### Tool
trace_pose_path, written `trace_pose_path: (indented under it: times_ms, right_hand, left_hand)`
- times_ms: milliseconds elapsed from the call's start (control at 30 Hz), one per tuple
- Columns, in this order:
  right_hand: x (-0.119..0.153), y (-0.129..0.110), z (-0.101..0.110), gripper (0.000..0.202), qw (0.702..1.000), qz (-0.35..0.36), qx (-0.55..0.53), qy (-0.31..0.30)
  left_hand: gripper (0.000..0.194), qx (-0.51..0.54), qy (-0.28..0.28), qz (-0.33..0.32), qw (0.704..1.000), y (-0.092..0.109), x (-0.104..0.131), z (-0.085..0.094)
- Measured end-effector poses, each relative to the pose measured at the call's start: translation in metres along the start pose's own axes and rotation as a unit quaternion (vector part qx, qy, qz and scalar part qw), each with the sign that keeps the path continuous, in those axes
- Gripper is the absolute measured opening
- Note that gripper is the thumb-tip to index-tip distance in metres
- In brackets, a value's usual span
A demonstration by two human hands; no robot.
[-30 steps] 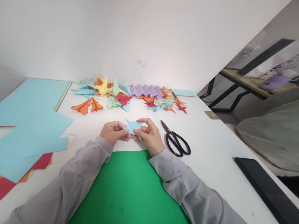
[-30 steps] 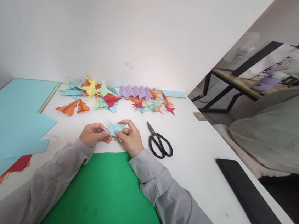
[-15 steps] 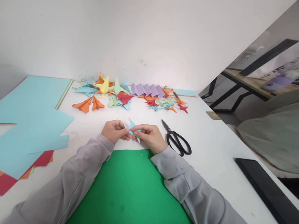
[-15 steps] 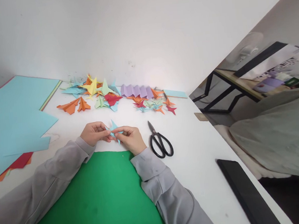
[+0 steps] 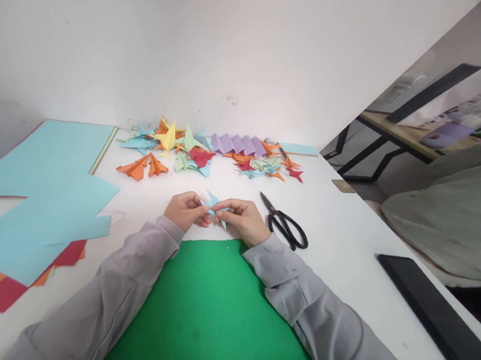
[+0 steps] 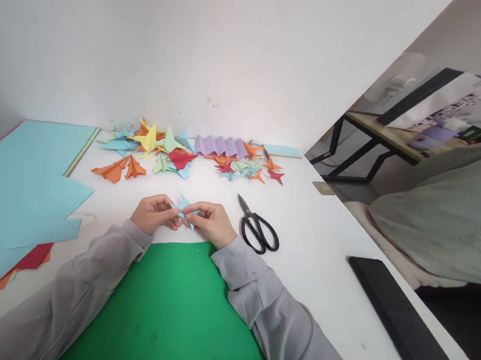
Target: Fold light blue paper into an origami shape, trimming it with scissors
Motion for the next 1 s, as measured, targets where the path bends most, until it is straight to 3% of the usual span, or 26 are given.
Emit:
trace_pose_path:
  times_ms: [233,533,1000]
  right_hand:
    - [0.0001,0.0033,-0.0015,0.016,1.0,-0.009,-0.021,-0.014]
    - [0.0001,0.0015,-0.0019,0.019,1.0,-0.007,-0.01,-0.004]
    - [-0.0011,0.0035,0.0017,0.017,1.0,-0.008,-0.006,0.01]
  left_hand:
    - [0.027,-0.006,0.025,-0.011,1.0,-0.0001,-0.0004,0.0011]
    - [0.028,0.006,0.008,-0.007,1.0,-0.0001,-0.0007,0.001]
    - [0.026,0.035,0.001,0.042,0.998,-0.0041,-0.0028,0.0019]
Point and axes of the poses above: each hand's wrist, its own x-axis away from the middle knuckle, its own z-axis out of the back of the hand, y = z × x, the point moved 8 cm from there along -x, towards the middle knuckle, and after that the axes turned 8 degrees about y, right-handed, at the moved point
